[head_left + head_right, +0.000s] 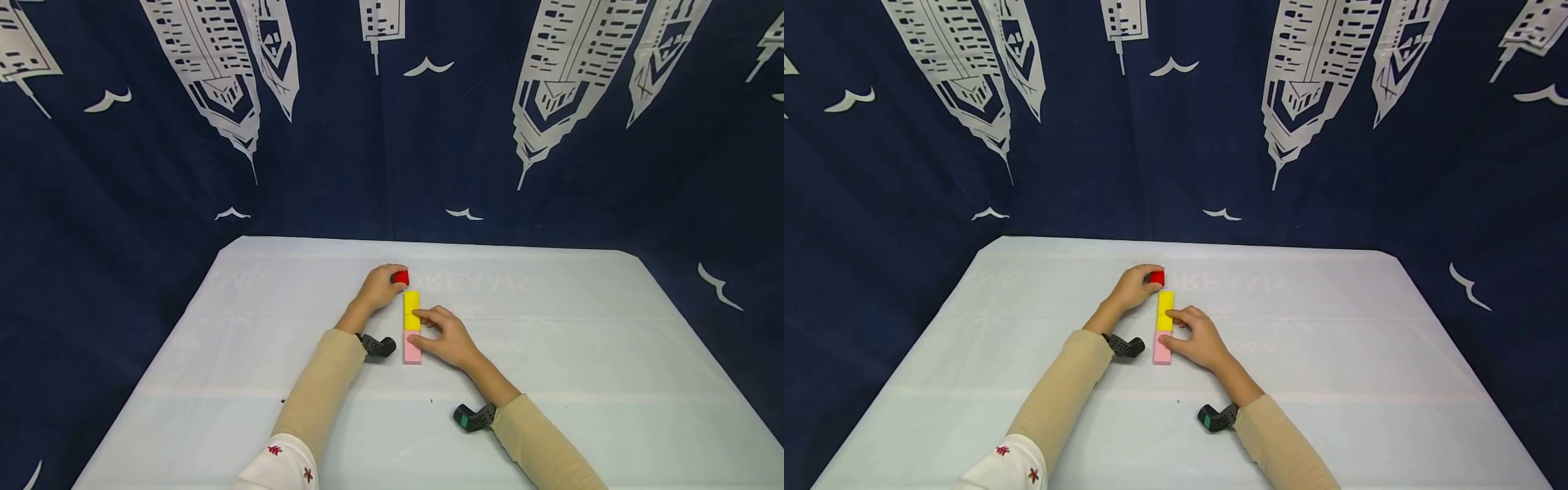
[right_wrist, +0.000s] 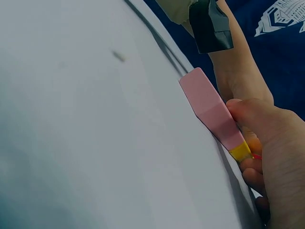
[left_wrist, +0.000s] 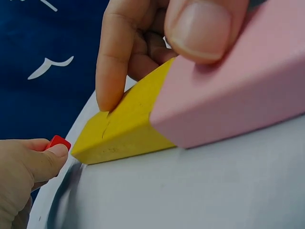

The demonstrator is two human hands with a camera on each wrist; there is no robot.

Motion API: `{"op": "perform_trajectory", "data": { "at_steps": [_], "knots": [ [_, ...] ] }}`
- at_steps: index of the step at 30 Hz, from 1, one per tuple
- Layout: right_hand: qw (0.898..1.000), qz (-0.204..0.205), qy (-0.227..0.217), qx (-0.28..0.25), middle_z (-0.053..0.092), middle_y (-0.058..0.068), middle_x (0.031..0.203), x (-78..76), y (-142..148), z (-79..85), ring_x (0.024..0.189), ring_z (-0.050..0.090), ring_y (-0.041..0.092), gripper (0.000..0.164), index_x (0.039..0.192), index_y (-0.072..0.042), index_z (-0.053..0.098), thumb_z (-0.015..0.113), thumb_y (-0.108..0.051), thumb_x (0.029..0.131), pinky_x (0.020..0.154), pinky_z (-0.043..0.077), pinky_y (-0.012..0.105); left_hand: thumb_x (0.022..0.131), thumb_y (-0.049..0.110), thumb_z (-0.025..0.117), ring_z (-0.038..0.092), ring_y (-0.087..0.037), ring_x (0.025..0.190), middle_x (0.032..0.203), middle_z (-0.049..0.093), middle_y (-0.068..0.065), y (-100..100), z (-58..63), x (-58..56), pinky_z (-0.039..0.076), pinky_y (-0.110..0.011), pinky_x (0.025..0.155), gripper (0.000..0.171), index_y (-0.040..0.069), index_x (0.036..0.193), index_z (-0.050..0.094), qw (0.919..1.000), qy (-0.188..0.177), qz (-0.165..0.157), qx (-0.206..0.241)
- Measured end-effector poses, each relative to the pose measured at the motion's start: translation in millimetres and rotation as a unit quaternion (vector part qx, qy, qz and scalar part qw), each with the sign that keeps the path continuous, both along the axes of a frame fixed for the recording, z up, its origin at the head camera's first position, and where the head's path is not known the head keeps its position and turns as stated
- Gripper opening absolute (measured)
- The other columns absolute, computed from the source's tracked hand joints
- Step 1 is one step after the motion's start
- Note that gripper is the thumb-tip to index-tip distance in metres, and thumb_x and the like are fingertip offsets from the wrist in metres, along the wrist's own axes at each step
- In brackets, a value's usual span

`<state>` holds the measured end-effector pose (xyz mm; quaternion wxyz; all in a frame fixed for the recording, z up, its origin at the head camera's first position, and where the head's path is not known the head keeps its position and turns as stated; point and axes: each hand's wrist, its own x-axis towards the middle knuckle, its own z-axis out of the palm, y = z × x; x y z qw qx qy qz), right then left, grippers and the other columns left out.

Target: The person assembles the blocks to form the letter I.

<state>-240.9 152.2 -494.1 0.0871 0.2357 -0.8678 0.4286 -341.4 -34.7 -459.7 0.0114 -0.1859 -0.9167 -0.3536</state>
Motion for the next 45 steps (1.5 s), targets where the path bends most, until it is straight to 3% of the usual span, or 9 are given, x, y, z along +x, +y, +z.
{"op": "perform_trajectory", "data": {
  "at_steps": [28, 45],
  "knots": [
    [1.0, -0.001, 0.0, 0.008, 0.061, -0.001, 0.097, 0.7, 0, 0.5, 0.09, 0.056, 0.016, 0.051, 0.123, -0.005, 0.066, 0.08, -0.027, 0.08, 0.08, 0.05, 0.032, 0.094, 0.013, 0.066, 0.052, -0.026, 0.124, 0.135, 0.058, -0.012, 20, 11.8, -3.9, 0.04, -0.038, 0.107, 0.039, 0.007, 0.132, 0.06, 0.9988, -0.013, -0.029, -0.038],
    [1.0, -0.003, -0.005, 0.008, 0.061, -0.001, 0.098, 1.3, 0, 1.2, 0.09, 0.055, 0.016, 0.051, 0.123, -0.005, 0.067, 0.081, -0.026, 0.079, 0.08, 0.05, 0.031, 0.093, 0.013, 0.067, 0.052, -0.026, 0.125, 0.135, 0.058, -0.011, 19, 6.2, -6.6, 0.039, -0.038, 0.108, 0.038, 0.007, 0.131, 0.062, 0.9983, -0.032, -0.03, -0.037]
  ]
}}
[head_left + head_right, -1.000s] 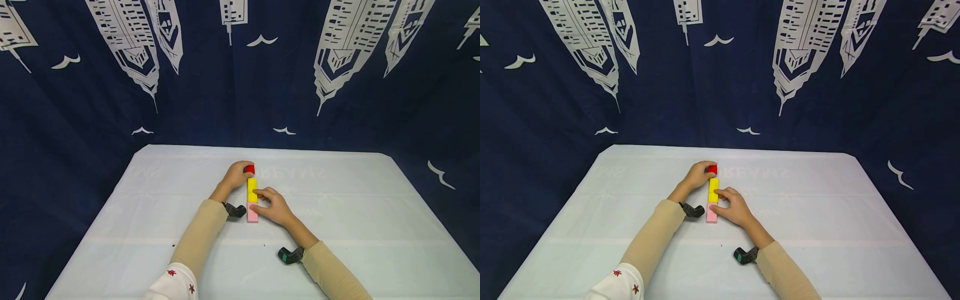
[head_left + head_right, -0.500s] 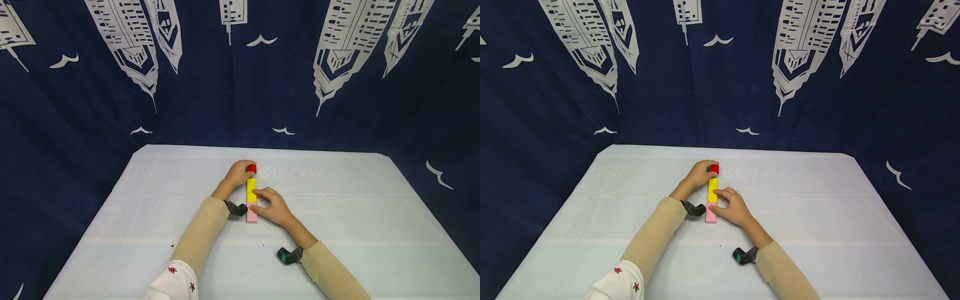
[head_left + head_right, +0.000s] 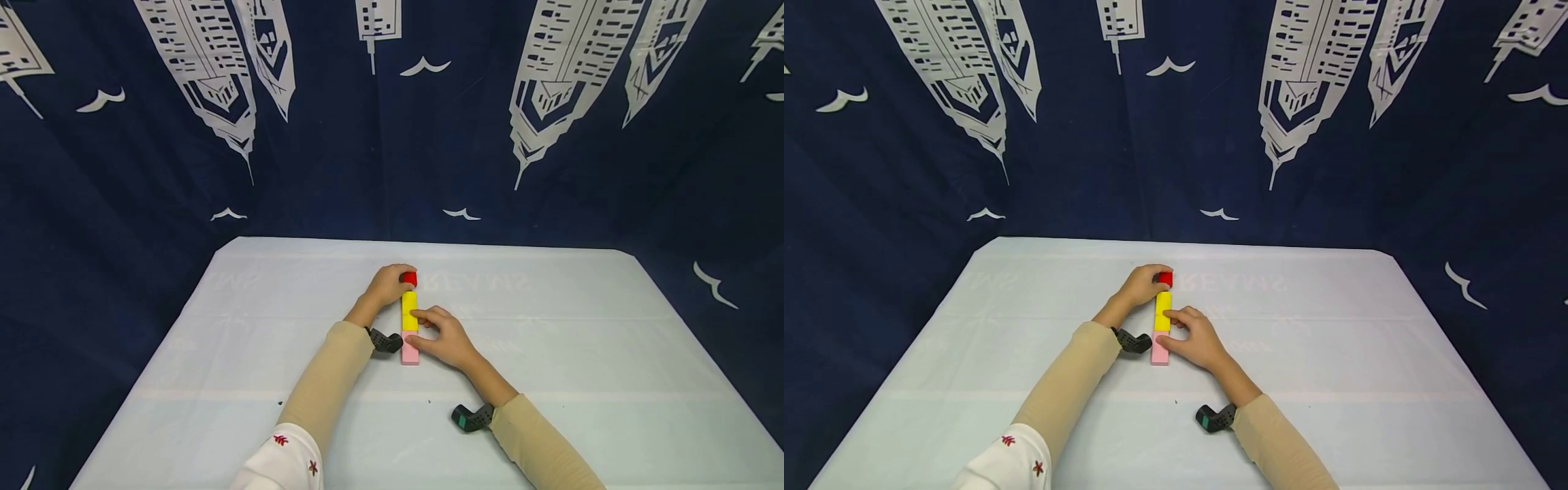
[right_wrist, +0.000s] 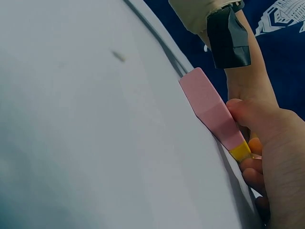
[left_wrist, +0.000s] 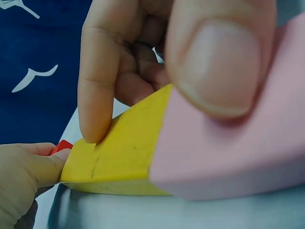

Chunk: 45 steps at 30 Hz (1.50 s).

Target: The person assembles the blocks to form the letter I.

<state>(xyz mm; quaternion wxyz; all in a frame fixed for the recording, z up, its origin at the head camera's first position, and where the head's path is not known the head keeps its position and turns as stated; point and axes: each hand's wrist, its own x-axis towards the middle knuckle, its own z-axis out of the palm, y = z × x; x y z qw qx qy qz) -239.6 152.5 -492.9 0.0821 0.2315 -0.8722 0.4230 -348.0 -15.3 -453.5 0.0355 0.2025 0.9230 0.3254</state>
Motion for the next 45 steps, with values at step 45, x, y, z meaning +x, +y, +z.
{"op": "perform_trajectory", "data": {
  "at_steps": [45],
  "knots": [
    [1.0, 0.002, 0.009, -0.005, 0.061, -0.001, 0.096, -1.1, -0.2, -2.1, 0.089, 0.056, 0.016, 0.051, 0.122, -0.005, 0.068, 0.082, -0.025, 0.078, 0.08, 0.05, 0.031, 0.095, 0.018, 0.064, 0.051, -0.025, 0.126, 0.136, 0.058, -0.009, -3.8, -6.2, -1.0, 0.037, -0.039, 0.109, 0.036, 0.01, 0.131, 0.062, 0.9994, -0.028, 0.012, 0.015]
  ]
}}
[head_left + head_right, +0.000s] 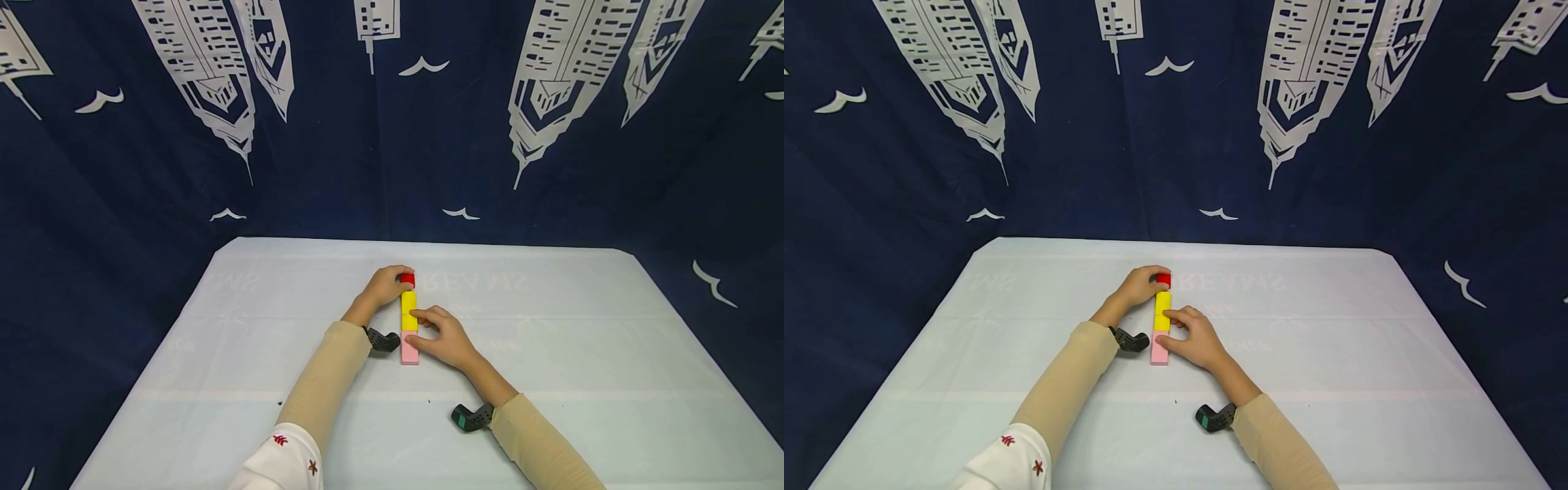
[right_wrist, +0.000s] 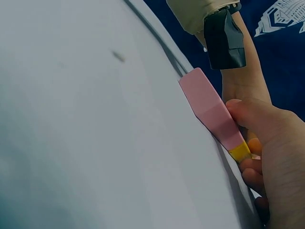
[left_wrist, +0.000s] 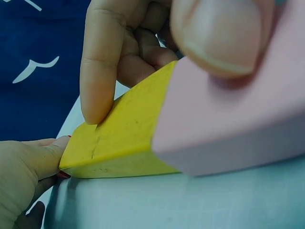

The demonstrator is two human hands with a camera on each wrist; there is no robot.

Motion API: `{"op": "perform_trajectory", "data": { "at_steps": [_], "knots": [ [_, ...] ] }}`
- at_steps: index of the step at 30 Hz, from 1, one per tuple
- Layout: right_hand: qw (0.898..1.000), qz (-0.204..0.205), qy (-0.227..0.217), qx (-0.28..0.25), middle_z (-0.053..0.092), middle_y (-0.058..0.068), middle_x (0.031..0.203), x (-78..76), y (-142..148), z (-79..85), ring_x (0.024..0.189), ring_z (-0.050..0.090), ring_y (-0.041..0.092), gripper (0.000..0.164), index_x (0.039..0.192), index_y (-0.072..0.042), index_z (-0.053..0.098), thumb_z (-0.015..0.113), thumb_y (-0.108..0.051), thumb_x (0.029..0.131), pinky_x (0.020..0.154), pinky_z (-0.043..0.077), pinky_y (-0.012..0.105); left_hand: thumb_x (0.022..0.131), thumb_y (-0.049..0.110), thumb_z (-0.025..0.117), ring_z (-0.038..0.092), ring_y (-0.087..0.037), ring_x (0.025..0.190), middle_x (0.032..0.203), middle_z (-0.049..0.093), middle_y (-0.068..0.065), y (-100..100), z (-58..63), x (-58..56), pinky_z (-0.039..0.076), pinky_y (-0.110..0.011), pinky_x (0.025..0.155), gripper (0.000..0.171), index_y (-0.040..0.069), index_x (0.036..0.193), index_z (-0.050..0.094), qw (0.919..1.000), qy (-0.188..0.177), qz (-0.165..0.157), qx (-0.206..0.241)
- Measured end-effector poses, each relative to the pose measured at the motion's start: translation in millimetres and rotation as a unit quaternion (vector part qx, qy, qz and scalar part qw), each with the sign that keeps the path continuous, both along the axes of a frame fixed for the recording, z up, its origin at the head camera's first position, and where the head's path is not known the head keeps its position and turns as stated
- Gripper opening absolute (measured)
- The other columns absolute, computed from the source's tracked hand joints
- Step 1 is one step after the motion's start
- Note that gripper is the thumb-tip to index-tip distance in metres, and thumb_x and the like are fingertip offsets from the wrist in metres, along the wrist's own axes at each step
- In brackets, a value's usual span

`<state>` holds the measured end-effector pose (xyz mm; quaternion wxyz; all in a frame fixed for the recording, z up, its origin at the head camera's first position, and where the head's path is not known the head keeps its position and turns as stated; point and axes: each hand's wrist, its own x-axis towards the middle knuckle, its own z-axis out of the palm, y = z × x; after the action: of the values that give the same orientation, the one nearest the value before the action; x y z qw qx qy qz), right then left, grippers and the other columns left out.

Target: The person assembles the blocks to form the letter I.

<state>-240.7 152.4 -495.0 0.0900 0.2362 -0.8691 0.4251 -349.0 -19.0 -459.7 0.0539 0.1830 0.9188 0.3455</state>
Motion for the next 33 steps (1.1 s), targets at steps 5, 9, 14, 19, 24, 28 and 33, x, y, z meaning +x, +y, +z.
{"op": "perform_trajectory", "data": {
  "at_steps": [5, 9, 14, 19, 24, 28, 33],
  "knots": [
    [1.0, 0.0, 0.0, 0.002, 0.061, -0.001, 0.097, 0.2, -1, 0.4, 0.089, 0.056, 0.015, 0.051, 0.123, -0.005, 0.067, 0.082, -0.026, 0.079, 0.08, 0.05, 0.031, 0.096, 0.018, 0.064, 0.05, -0.025, 0.128, 0.137, 0.057, -0.009, -1, 0.3, 0.9, 0.036, -0.039, 0.11, 0.037, 0.01, 0.132, 0.062, 1.0, 0.004, -0.002, 0.001],
    [1.0, 0.0, -0.003, 0.003, 0.061, -0.001, 0.097, 0.7, -1, 0.5, 0.09, 0.057, 0.016, 0.051, 0.122, -0.005, 0.067, 0.082, -0.026, 0.079, 0.081, 0.051, 0.032, 0.097, 0.02, 0.062, 0.048, -0.024, 0.13, 0.138, 0.056, -0.009, -3, -2.5, 1.1, 0.035, -0.038, 0.111, 0.038, 0.009, 0.133, 0.06, 0.9999, 0.012, -0.005, -0.002],
    [1.0, 0.001, -0.001, 0.0, 0.062, 0.0, 0.097, 0.2, -1, 1.2, 0.09, 0.057, 0.016, 0.05, 0.122, -0.004, 0.067, 0.082, -0.025, 0.078, 0.081, 0.051, 0.032, 0.098, 0.023, 0.06, 0.047, -0.025, 0.132, 0.137, 0.057, -0.01, -8, -5.0, 1.8, 0.034, -0.038, 0.111, 0.04, 0.007, 0.135, 0.058, 0.9994, 0.032, 0.005, 0.014],
    [1.0, 0.001, 0.001, -0.002, 0.062, 0.0, 0.097, -1.6, 0, 1.7, 0.09, 0.057, 0.017, 0.049, 0.121, -0.004, 0.068, 0.082, -0.024, 0.078, 0.081, 0.051, 0.033, 0.099, 0.025, 0.059, 0.048, -0.025, 0.13, 0.136, 0.058, -0.01, -15, -4.4, 4.5, 0.034, -0.038, 0.111, 0.041, 0.006, 0.135, 0.058, 0.9982, 0.04, 0.019, 0.04],
    [1.0, -0.001, -0.008, -0.007, 0.063, 0.0, 0.098, -3.9, 1, 1.8, 0.091, 0.058, 0.017, 0.049, 0.121, -0.003, 0.067, 0.081, -0.022, 0.079, 0.083, 0.051, 0.033, 0.1, 0.027, 0.057, 0.048, -0.024, 0.131, 0.136, 0.058, -0.009, -23, -6.0, 5.7, 0.034, -0.037, 0.112, 0.041, 0.006, 0.135, 0.058, 0.9971, 0.044, 0.035, 0.051],
    [1.0, -0.001, -0.024, -0.017, 0.063, 0.001, 0.099, -5.5, 2, 3.1, 0.09, 0.058, 0.018, 0.049, 0.122, -0.003, 0.066, 0.081, -0.021, 0.079, 0.083, 0.051, 0.032, 0.1, 0.029, 0.055, 0.047, -0.025, 0.132, 0.138, 0.056, -0.01, -32, -7.2, 8.5, 0.033, -0.038, 0.112, 0.041, 0.007, 0.135, 0.058, 0.9969, 0.046, 0.039, 0.051],
    [0.998, 0.0, -0.052, -0.033, 0.063, 0.002, 0.099, -6.9, 3, 7.9, 0.091, 0.057, 0.019, 0.047, 0.123, -0.003, 0.066, 0.08, -0.02, 0.082, 0.084, 0.051, 0.033, 0.1, 0.032, 0.055, 0.045, -0.025, 0.133, 0.139, 0.055, -0.01, -46, -7.9, 14.3, 0.033, -0.039, 0.112, 0.044, 0.008, 0.136, 0.057, 0.9969, 0.046, 0.048, 0.043]
  ]
}}
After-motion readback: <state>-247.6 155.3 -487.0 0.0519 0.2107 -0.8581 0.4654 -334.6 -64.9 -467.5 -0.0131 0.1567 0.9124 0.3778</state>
